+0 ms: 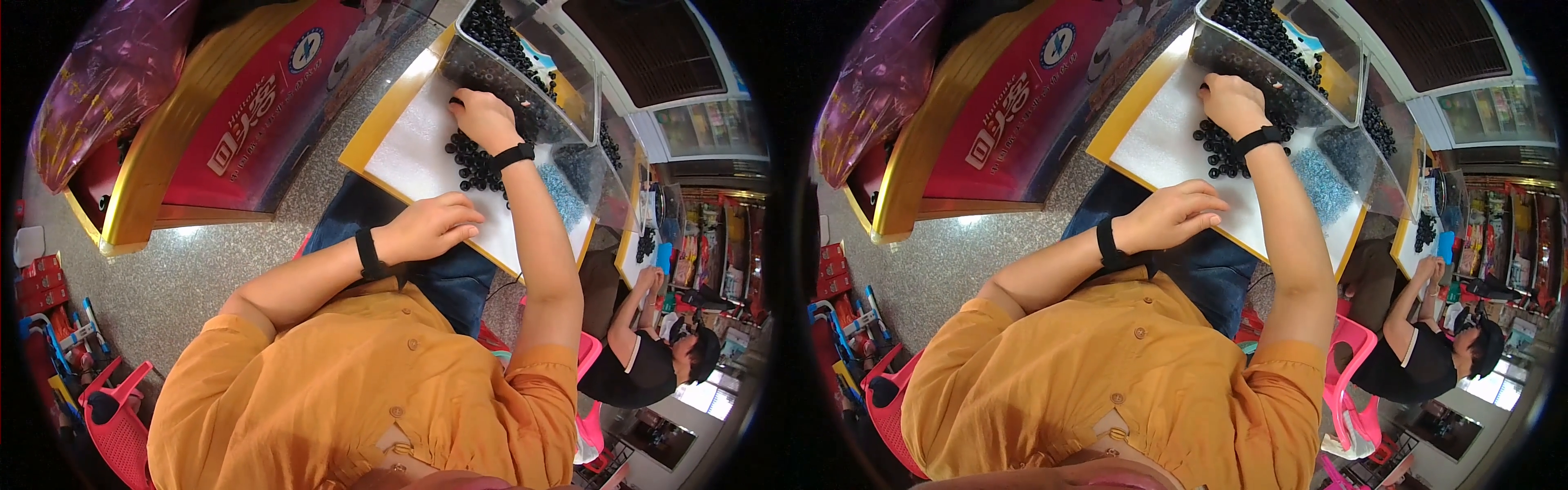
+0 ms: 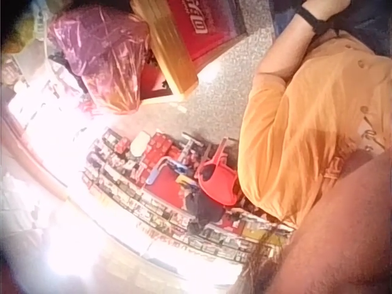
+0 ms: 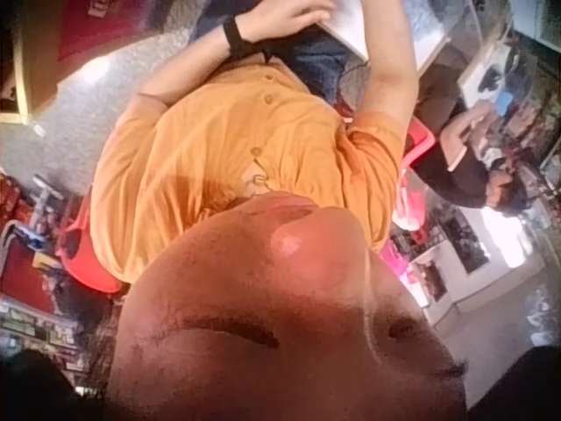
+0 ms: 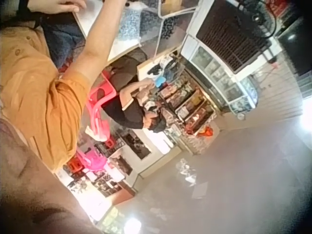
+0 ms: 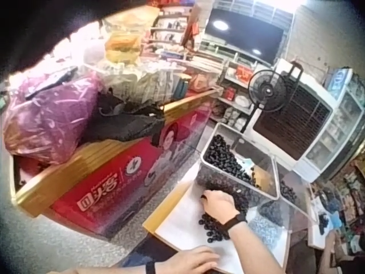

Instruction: The person assembles components by hand, repeatedly picking up black beads and inserting small pieces into them.

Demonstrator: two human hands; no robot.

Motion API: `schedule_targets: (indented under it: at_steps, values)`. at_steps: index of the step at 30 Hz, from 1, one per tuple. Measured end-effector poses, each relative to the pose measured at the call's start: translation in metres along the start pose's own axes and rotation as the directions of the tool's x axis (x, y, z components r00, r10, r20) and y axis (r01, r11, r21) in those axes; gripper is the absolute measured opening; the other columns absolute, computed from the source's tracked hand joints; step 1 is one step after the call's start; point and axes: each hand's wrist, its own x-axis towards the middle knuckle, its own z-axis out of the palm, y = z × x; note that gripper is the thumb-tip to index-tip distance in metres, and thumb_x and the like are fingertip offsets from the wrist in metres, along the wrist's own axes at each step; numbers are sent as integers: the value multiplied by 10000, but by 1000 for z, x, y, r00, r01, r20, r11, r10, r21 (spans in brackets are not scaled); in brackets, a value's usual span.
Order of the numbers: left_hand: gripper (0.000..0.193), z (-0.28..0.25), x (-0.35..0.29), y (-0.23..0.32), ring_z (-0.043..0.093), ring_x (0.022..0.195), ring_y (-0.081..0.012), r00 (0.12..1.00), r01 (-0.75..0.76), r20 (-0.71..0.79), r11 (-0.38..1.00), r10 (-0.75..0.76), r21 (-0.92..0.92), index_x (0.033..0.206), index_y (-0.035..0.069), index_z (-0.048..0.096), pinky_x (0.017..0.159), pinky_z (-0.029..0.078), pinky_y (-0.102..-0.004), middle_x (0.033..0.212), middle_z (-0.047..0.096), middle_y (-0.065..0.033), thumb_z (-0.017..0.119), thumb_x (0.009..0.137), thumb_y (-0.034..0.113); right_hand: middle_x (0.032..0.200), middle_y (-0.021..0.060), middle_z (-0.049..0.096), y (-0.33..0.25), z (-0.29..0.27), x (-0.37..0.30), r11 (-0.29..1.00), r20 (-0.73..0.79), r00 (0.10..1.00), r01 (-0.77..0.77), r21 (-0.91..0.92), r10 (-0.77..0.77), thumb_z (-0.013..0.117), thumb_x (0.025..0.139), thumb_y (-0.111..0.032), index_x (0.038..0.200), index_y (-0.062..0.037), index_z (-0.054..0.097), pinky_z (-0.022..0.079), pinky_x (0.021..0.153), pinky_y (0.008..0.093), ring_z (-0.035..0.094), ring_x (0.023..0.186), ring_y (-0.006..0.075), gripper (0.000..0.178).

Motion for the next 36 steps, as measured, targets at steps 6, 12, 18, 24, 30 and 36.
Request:
schedule_targets:
  at_steps: [6,12,18,24,30,36]
  values:
    - [232,-9,5,-5,633,826,-222,984,94,-153,996,-92,3,1127,57,674,742,512,-296,964,654,-76,618,958,206,855,118,706,15,-16,-46,901,-142,988,13,433,54,674,875,-244,1032,-62,691,539,714,367,685,780,255,241]
    - [325,-19,10,3,507,626,-43,864,442,223,470,-452,-764,1003,32,684,549,418,-202,782,605,29,595,987,344,991,29,633,10,0,-159,415,-195,978,150,897,68,767,804,-72,1010,-34,699,451,624,204,584,797,79,220]
    - [265,-4,0,5,508,587,-56,770,617,469,321,-432,-719,925,35,698,516,405,-204,691,584,24,707,917,300,1058,47,640,-10,23,-222,344,-196,966,128,930,171,773,782,-43,1041,-72,710,473,623,212,604,817,98,269]
    - [232,8,-5,6,519,579,-67,709,697,502,386,-494,-604,916,41,700,517,408,-208,696,598,19,707,921,273,1053,52,641,-19,22,-247,418,-175,958,67,906,225,746,807,-29,1037,-62,707,461,614,209,600,800,87,236]
    - [226,9,-6,9,525,603,-68,727,679,572,273,-380,-681,953,39,700,542,415,-203,716,601,17,662,954,262,1074,60,642,-22,25,-256,276,-248,919,163,947,308,764,800,-29,1020,-27,692,467,635,214,614,813,96,232]
    - [238,10,-4,15,505,622,-59,703,705,611,240,-364,-668,1108,28,697,550,406,-205,748,596,23,691,929,184,1101,52,639,-20,33,-259,318,-326,899,230,920,293,776,787,-17,1051,-41,699,474,644,207,612,824,86,276]
